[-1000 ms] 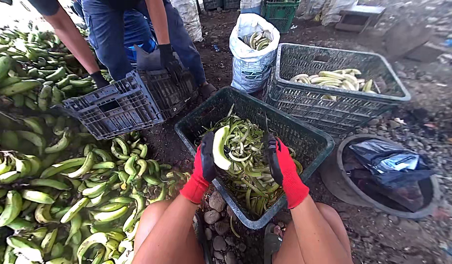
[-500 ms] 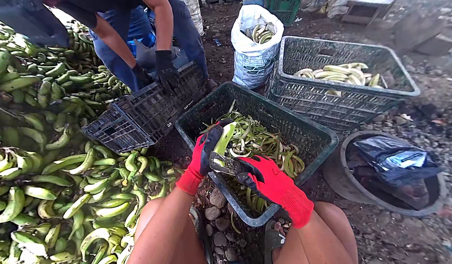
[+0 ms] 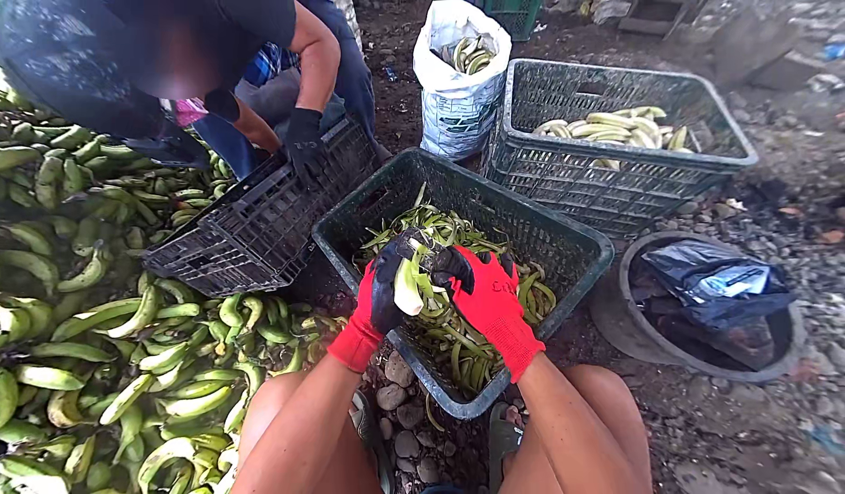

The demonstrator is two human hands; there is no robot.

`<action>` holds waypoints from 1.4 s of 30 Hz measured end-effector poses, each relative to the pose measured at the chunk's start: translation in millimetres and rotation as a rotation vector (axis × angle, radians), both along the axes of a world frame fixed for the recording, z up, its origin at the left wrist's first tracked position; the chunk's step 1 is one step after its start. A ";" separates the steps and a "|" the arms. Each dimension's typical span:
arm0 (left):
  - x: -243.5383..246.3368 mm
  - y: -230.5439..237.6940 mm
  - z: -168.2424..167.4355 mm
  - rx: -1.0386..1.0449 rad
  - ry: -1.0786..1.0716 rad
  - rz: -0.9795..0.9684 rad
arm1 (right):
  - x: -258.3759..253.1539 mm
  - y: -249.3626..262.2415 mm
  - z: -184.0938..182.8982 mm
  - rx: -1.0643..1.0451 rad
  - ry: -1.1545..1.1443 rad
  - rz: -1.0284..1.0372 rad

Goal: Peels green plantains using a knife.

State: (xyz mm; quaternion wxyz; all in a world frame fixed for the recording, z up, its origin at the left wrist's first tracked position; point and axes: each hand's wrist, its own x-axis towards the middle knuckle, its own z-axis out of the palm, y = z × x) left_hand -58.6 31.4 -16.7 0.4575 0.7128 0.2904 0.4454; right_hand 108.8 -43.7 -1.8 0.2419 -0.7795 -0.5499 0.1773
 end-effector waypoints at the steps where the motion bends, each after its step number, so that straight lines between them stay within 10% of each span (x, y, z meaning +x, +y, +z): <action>1: 1.0 1.5 -0.4 -0.145 -0.063 -0.041 | 1.5 2.1 -2.2 -0.007 0.010 -0.020; 9: -11.9 5.9 1.1 -0.181 0.027 -0.150 | 42.5 -14.4 -9.2 0.175 0.340 -0.151; 16: -12.4 15.5 -0.1 -0.306 0.024 -0.100 | 17.0 -34.4 -7.3 0.049 0.409 0.531; 22: -9.8 9.3 13.4 -0.260 -0.009 -0.099 | 19.4 -35.1 -4.0 -0.051 0.256 0.545; 28: -9.5 8.2 -3.4 -0.038 0.028 -0.051 | 16.4 -20.0 -1.7 -0.191 0.059 0.415; 42: -3.5 -1.9 -2.0 -0.382 0.010 -0.131 | 53.5 -9.6 -14.0 0.125 0.159 -0.184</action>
